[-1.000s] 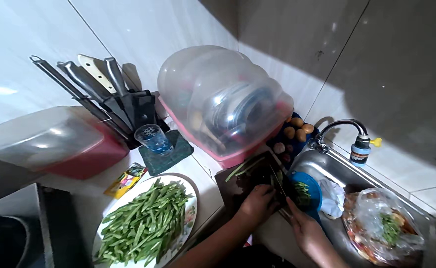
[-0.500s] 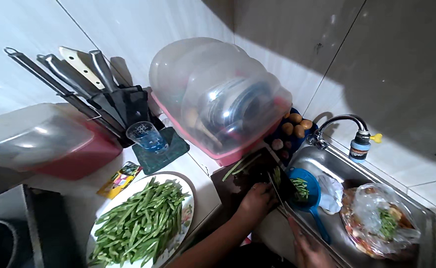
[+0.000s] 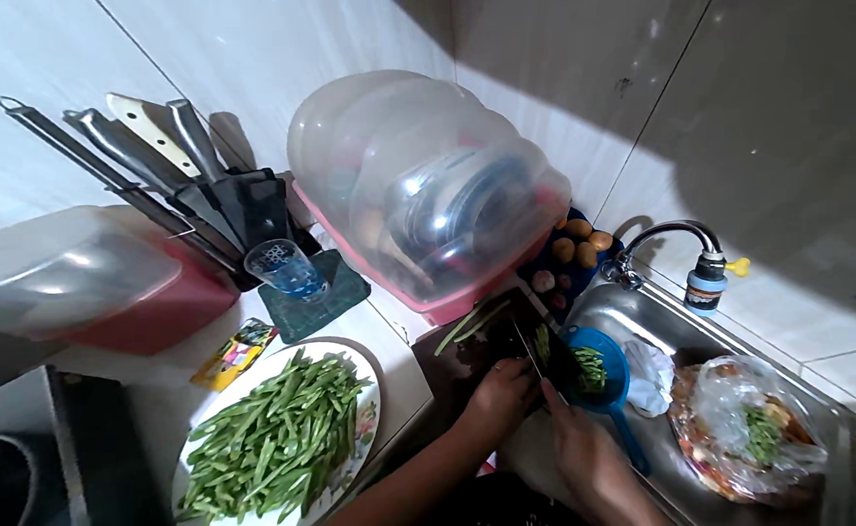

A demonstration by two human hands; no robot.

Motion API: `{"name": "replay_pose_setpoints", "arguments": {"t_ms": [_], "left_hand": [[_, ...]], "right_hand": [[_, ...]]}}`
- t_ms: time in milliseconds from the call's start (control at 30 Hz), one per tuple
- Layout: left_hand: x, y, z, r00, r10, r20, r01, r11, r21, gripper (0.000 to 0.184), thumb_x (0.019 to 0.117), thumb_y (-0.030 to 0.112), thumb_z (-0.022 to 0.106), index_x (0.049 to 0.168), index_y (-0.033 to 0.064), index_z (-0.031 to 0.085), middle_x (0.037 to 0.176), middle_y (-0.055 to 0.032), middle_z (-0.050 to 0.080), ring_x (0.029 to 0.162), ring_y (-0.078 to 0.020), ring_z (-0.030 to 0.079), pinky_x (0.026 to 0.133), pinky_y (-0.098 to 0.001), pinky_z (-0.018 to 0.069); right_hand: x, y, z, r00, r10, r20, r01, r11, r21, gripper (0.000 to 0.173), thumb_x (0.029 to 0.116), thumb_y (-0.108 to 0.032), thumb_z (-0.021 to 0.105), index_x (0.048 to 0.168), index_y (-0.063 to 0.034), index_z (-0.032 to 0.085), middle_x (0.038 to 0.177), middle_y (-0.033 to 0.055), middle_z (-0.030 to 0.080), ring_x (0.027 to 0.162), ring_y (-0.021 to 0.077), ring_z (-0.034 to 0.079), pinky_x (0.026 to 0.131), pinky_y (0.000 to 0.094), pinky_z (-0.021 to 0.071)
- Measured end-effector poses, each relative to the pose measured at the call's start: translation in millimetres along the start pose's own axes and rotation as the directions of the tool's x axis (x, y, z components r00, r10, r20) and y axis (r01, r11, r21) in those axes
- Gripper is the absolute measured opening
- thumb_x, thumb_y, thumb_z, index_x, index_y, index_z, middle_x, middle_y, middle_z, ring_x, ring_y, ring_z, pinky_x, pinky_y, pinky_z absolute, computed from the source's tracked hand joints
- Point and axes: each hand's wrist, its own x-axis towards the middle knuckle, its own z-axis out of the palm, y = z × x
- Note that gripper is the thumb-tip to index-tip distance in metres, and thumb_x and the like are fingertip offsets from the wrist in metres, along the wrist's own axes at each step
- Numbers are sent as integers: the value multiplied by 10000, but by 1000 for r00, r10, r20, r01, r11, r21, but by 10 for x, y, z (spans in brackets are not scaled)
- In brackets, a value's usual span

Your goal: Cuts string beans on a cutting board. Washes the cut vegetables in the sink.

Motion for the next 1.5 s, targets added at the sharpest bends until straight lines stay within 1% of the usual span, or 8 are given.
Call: {"name": "replay_pose_setpoints", "arguments": {"t_ms": [133,267,400,533,800,967,1233,1500], "left_hand": [[-3,-5,4,1000,15,12,-15,1000,-4,411,969,482,644,1351,332,663,1454,119,584,1367,-69,506,1169,-308,411],[32,-23,-16,1000,24,12,-24,999,-23,341,997,444,627,1323,359,682,1439,114,594,1357,-71,518,1166,-308,426],[48,-36,-37,1000,17,-7,-17,999,-47,293,1000,413,627,1279,369,706,1328,122,638,1295,-61,548,1139,-296,445],[51,-31,-16,999,42,-13,-42,998,-37,253,1005,389,624,1234,358,729,1290,144,656,1295,-62,547,1151,-304,429],[59,-30,-49,1000,29,4,-28,998,-48,231,1008,390,614,1194,352,746,1277,153,660,1295,-57,542,1155,-300,418],[66,-13,-58,999,41,-5,-42,997,-66,210,1008,366,617,1154,325,762,1258,140,670,1287,-67,549,1158,-306,413],[59,-71,47,996,90,-20,-90,995,-37,195,1005,374,620,1131,329,762,1249,157,668,1289,-62,545,1167,-323,407],[63,-63,25,996,80,-49,-82,996,-42,207,1005,369,620,1155,335,759,1245,159,674,1289,-57,548,1160,-316,417]], "right_hand": [[282,-149,-78,1000,8,-13,-8,1000,-11,638,1035,-335,442,1604,-494,201,1084,41,696,865,209,707,701,468,619],[282,-20,-135,1000,24,6,-25,994,109,602,1053,-377,422,1604,-490,209,1097,11,716,894,177,716,748,465,626],[37,277,-80,1000,29,9,-30,981,190,590,1056,-419,427,1602,-491,216,1086,-6,714,788,150,698,654,436,619],[-356,441,-55,999,-35,3,35,996,82,598,1059,-379,421,1623,-409,227,1238,-5,689,944,139,712,782,434,630],[-757,305,-418,991,-95,98,91,995,43,580,1073,-359,416,1628,-370,249,1108,17,712,869,151,714,752,420,629],[-786,245,-524,987,-111,113,110,994,16,573,1081,-360,394,1631,-380,232,1133,30,703,879,172,714,757,432,627],[-347,354,-4,997,-69,-23,68,996,-62,631,1028,-315,466,1611,-432,254,1124,9,697,857,143,702,713,413,625],[97,117,-79,999,-30,-36,29,999,-14,590,1048,-369,438,1593,-493,249,1082,-22,710,881,135,704,744,412,624]]}}
